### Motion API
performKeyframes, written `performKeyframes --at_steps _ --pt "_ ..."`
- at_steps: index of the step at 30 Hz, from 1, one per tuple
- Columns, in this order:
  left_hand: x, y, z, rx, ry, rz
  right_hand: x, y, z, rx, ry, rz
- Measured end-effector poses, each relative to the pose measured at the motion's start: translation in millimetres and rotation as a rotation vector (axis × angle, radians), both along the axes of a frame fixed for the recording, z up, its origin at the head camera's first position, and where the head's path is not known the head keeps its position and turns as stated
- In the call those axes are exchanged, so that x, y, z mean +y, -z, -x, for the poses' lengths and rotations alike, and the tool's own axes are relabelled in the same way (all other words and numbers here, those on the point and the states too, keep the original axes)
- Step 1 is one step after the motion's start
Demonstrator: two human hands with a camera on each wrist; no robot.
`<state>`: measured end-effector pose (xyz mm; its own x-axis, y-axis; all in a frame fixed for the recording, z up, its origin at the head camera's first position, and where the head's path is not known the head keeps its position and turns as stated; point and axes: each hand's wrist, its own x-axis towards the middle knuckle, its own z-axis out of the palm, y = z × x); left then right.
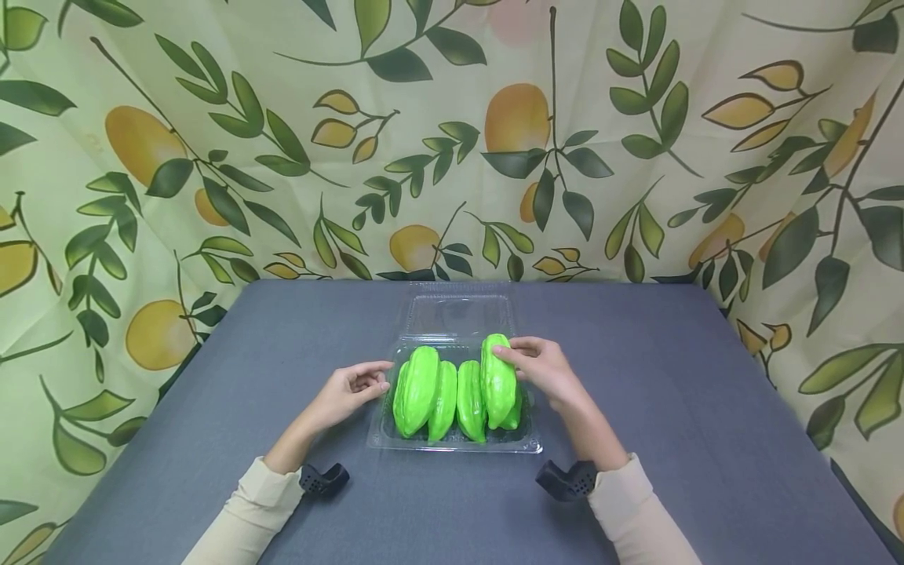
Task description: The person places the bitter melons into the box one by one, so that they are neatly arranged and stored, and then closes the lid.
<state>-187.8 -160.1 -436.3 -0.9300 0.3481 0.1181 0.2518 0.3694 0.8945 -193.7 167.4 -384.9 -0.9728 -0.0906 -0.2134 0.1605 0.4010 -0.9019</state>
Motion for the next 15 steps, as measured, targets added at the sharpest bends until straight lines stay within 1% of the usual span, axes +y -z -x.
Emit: performKeyframes --at_steps 15 --pt "0.7 -1.6 -0.2 0.010 0.009 -0.012 -18 3.8 4.8 -0.007 -0.026 0.042"
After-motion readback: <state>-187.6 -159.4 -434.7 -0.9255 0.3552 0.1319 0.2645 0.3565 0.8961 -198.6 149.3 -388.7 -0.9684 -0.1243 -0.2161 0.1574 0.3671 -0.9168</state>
